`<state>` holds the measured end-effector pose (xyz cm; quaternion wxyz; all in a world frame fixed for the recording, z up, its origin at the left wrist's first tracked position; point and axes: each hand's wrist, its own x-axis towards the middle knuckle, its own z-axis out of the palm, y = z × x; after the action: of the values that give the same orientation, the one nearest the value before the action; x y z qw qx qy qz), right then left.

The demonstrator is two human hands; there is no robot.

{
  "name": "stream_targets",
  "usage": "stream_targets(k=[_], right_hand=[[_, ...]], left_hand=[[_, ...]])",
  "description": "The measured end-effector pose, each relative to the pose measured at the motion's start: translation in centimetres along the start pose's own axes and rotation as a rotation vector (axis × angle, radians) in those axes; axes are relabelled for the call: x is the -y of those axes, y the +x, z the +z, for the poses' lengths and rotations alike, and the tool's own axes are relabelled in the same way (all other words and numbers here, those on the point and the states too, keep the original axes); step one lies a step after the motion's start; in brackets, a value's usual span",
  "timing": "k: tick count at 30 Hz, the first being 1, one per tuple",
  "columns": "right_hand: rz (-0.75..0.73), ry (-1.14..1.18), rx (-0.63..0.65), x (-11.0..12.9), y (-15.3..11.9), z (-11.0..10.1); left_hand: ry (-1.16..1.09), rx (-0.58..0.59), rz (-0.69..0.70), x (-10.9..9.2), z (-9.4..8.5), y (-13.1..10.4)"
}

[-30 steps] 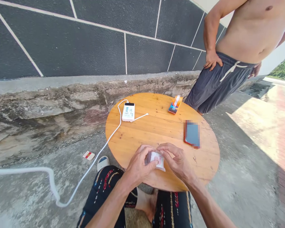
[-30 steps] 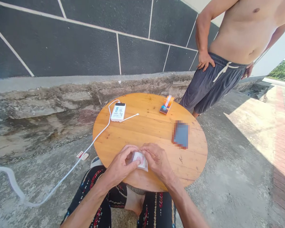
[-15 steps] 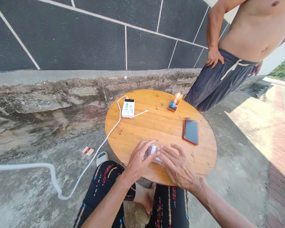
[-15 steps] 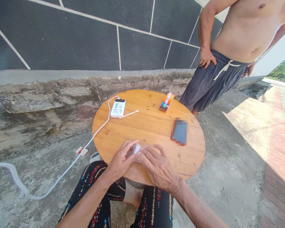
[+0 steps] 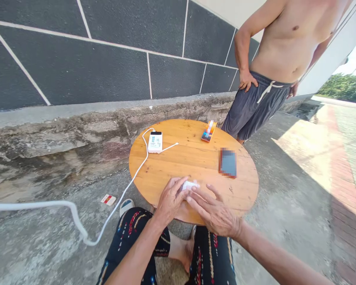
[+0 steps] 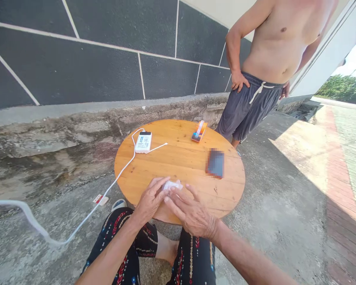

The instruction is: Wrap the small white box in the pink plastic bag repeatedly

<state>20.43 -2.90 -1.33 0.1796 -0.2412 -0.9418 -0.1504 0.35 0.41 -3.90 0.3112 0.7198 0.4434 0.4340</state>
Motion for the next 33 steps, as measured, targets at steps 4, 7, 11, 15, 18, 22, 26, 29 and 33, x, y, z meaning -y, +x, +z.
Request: stream_targets(k=[4,7,11,15,18,22,26,29,33], right_hand=[[0.204,0.134,-0.14,2.4,-1.2,-1.0],[0.513,0.229,-0.194,2.7,-2.3,-0.4],[0.816,0.47,-0.227,0.2,-2.4,1.4],[0.798,0.724,-0.103,-2.8,-0.7,2.7],[0.719,0.733,-0.032,-3.1,0.5,3.4],[0.707,0.415,-0.076,-1.4,1.0,3.9],[0.639,0.28,-0.129,-0.7,1.0,4.3],[0.641,0.273,-0.143,-1.3,1.1,4.6],[0.689,0.303,-0.183,-1.8,0.8,4.9]], left_hand=[[0.011,-0.003,0.003,0.0,0.2,-0.1],[0.023,-0.011,-0.005,-0.2,0.1,-0.2],[0.006,0.025,-0.035,-0.7,-0.9,-0.4],[0.034,0.123,-0.036,-1.2,-1.9,-0.2],[0.053,0.151,-0.024,-1.0,-1.8,0.0],[0.049,0.112,-0.031,-0.3,-1.2,-0.1],[0.067,0.072,-0.024,0.1,-0.7,0.0],[0.085,0.057,0.004,0.1,-0.2,0.7],[0.102,0.053,0.003,-0.1,0.0,1.4]])
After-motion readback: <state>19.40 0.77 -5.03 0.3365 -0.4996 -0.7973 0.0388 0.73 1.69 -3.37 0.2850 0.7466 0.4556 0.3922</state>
